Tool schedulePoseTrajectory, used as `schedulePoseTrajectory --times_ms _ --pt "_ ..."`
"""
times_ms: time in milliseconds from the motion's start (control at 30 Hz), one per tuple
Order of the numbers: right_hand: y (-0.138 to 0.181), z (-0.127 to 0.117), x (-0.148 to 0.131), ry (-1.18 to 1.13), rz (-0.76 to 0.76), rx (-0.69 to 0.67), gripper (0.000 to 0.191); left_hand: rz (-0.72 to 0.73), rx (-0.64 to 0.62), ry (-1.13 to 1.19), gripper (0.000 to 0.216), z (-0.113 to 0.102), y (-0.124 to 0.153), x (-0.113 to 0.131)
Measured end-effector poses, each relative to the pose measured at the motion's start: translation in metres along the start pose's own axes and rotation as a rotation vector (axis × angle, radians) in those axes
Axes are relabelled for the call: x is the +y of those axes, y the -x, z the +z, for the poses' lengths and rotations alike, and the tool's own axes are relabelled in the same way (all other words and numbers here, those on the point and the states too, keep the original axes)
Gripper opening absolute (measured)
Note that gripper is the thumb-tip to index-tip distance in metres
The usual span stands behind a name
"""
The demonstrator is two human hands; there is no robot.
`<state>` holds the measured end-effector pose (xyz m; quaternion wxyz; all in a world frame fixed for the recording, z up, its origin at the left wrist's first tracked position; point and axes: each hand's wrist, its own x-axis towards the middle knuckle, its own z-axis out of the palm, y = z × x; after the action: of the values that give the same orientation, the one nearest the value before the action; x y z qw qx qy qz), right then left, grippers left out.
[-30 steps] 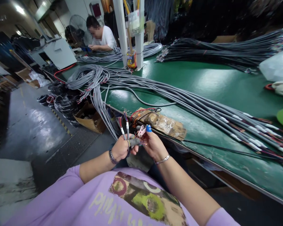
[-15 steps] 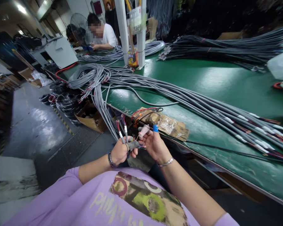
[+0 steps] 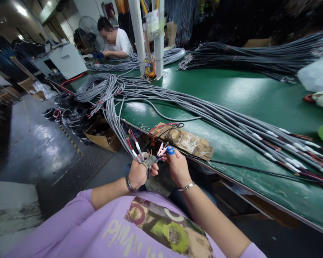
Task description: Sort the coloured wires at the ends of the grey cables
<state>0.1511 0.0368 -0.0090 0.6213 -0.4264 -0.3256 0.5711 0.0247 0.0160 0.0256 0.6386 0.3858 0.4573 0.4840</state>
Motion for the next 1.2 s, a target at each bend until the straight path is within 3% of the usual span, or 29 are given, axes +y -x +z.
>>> schedulePoseTrajectory --times_ms 133,233,600,800,967,1133,1200 --pt "0.004 0.013 -0.01 -0.148 0.23 -0.279 0.051 -0.013 0.027 -0.015 0.045 0.003 -0.001 -0.001" --pt "0.005 0.02 -0.016 -0.255 0.339 -0.393 0.057 -0.016 0.036 -0.011 0.046 0.004 -0.002 -0.001" --pt "0.008 0.014 -0.011 -0.299 0.38 -0.414 0.059 -0.021 -0.008 -0.053 0.046 -0.001 0.0 -0.006" --pt "0.008 -0.008 -0.017 -0.108 0.473 -0.398 0.049 -0.014 -0.023 -0.091 0.045 -0.01 0.005 -0.012" --pt "0.008 -0.013 -0.021 0.067 0.372 -0.351 0.033 -0.012 -0.068 -0.167 0.044 -0.015 0.008 -0.016" --pt "0.012 -0.008 -0.025 0.313 0.157 -0.416 0.029 -0.139 -0.299 -0.278 0.043 -0.018 0.006 -0.01" --pt "0.013 -0.007 -0.026 0.339 0.116 -0.417 0.029 -0.175 -0.325 -0.27 0.042 -0.02 0.005 -0.009"
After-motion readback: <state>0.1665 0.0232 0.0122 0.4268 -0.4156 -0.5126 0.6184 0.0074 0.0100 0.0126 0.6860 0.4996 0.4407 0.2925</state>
